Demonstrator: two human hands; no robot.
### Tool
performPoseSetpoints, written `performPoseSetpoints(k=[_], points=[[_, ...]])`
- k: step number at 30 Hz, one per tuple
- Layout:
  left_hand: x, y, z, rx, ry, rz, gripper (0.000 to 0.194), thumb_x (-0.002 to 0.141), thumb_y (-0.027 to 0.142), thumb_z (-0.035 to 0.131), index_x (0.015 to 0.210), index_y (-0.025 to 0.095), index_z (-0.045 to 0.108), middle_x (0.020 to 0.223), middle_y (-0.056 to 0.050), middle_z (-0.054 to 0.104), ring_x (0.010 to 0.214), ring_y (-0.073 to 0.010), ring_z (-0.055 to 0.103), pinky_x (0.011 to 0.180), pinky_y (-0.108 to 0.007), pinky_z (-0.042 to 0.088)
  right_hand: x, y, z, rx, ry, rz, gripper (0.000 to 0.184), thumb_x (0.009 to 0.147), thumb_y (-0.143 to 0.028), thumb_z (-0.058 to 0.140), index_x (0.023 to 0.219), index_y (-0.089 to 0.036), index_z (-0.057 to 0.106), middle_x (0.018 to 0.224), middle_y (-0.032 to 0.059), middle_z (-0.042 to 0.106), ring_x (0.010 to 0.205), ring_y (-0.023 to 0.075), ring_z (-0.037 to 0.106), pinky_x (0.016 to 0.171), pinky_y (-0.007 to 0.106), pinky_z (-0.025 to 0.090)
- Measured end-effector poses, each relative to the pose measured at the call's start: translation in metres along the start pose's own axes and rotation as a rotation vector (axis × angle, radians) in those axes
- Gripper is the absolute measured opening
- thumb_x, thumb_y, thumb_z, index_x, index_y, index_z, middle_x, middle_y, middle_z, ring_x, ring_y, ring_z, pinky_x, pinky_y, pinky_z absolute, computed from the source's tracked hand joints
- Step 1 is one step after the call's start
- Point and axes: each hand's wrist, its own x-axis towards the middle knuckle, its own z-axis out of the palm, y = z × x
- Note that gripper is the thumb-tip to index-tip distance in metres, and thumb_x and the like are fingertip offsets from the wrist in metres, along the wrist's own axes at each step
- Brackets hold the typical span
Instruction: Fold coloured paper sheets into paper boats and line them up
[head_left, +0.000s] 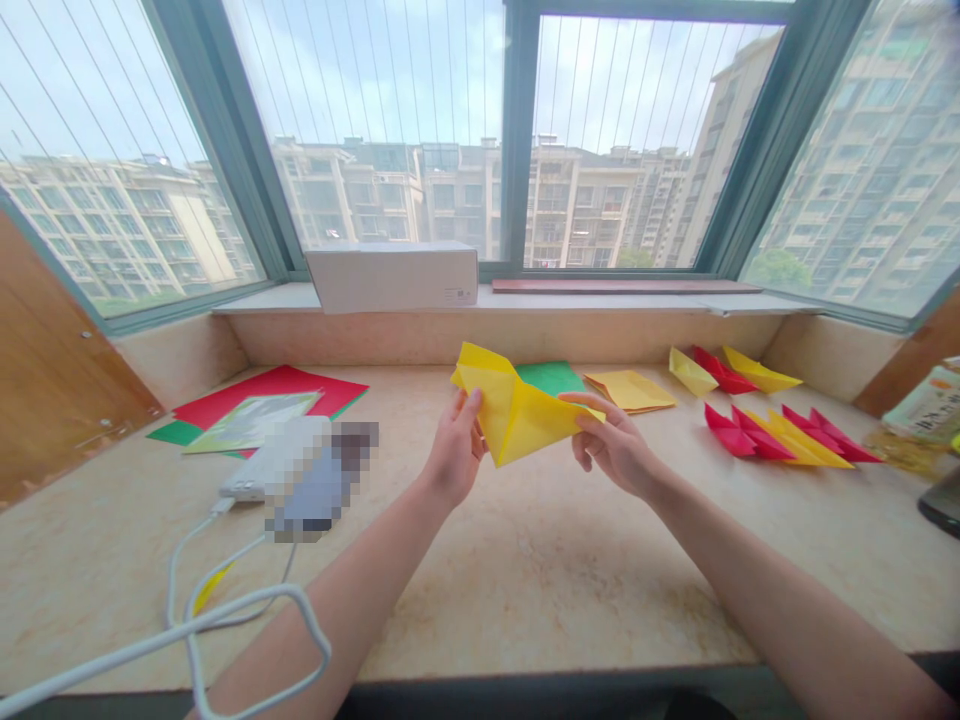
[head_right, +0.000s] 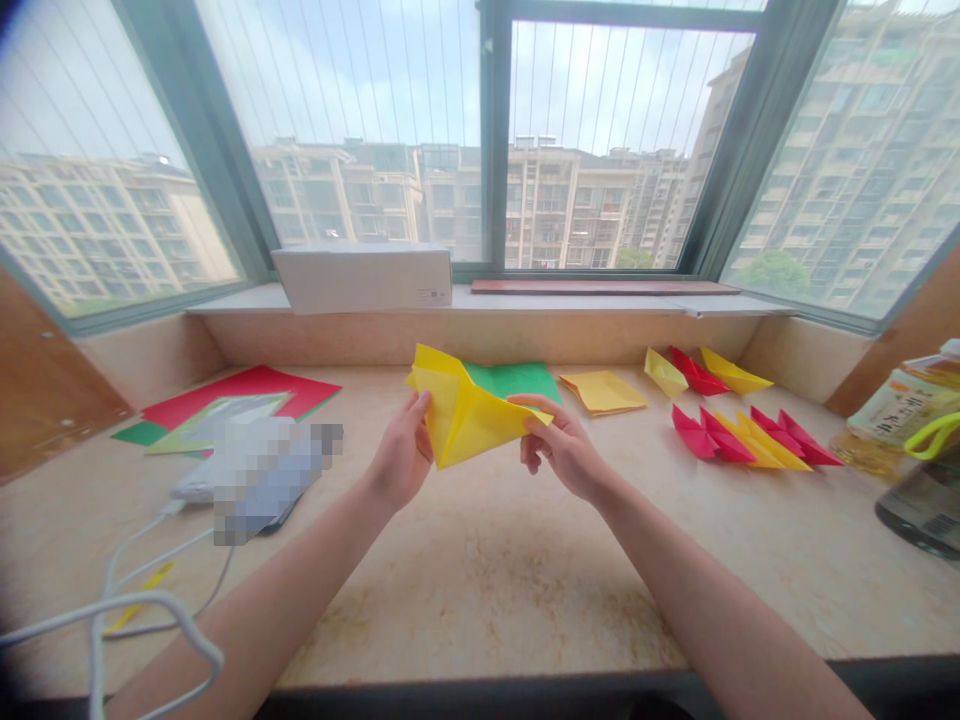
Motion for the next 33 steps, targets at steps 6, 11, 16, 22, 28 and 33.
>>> performPoseSetpoints(k=[6,11,16,22,28,33], points=[[0.007,-0.003,-0.007,0.073,0.107,0.095,0.045,0.085,0.026,0.066,0.127,0.026,0.053,0.110,-0.006,0.072,0.106,-0.0214,0.068,0.093,-0.034,0.054,-0.002,0.005,0.003,-0.017,-0.061,0.010,0.040,0.089,-0.040,0.063,0.124,-0.021,0.057,0.056,-0.0039,0.061,0.045,0.0125,0.056,0.044,0.023,0.043],[0.006,-0.003,-0.008,0.192,0.151,0.175,0.067,0.086,0.028,0.065,0.145,0.033,0.034,0.103,-0.003,0.074,0.096,-0.0205,0.071,0.086,-0.033,0.056,-0.003,0.006,0.004,-0.025,-0.105,0.024,0.045,0.090,-0.040,0.062,0.129,-0.020,0.054,0.061,-0.0002,0.066,0.049,0.0146,0.060,0.048,0.026,0.046],[0.003,-0.002,-0.006,0.274,0.196,0.221,0.073,0.088,0.029,0.062,0.151,0.034,0.025,0.113,-0.004,0.071,0.095,-0.0194,0.070,0.083,-0.031,0.057,-0.005,0.006,0.006,-0.014,-0.117,0.022,0.046,0.090,-0.041,0.062,0.130,-0.021,0.054,0.064,0.0011,0.068,0.050,0.0147,0.060,0.048,0.026,0.045],[0.004,0.005,-0.005,0.068,0.174,0.186,0.071,0.087,0.031,0.064,0.148,0.035,0.027,0.118,-0.003,0.069,0.099,-0.0165,0.069,0.087,-0.029,0.055,-0.004,0.005,0.004,0.007,-0.082,0.031,0.046,0.088,-0.042,0.063,0.128,-0.021,0.055,0.063,0.0004,0.067,0.050,0.0152,0.060,0.048,0.027,0.046],[0.005,0.011,-0.002,0.002,0.071,0.050,0.039,0.089,0.045,0.056,0.117,0.018,0.059,0.109,-0.009,0.072,0.103,-0.0224,0.068,0.087,-0.032,0.055,-0.003,0.005,-0.001,0.052,-0.094,0.041,0.039,0.086,-0.037,0.065,0.122,-0.023,0.061,0.072,0.0022,0.068,0.050,0.0144,0.059,0.046,0.027,0.047],[0.009,0.002,-0.008,0.071,0.117,0.157,0.032,0.087,0.040,0.062,0.112,0.021,0.060,0.110,-0.007,0.071,0.106,-0.0210,0.066,0.089,-0.029,0.053,-0.004,0.003,0.001,0.048,-0.112,0.041,0.036,0.083,-0.036,0.068,0.116,-0.021,0.064,0.070,0.0020,0.067,0.052,0.0158,0.061,0.045,0.027,0.047]])
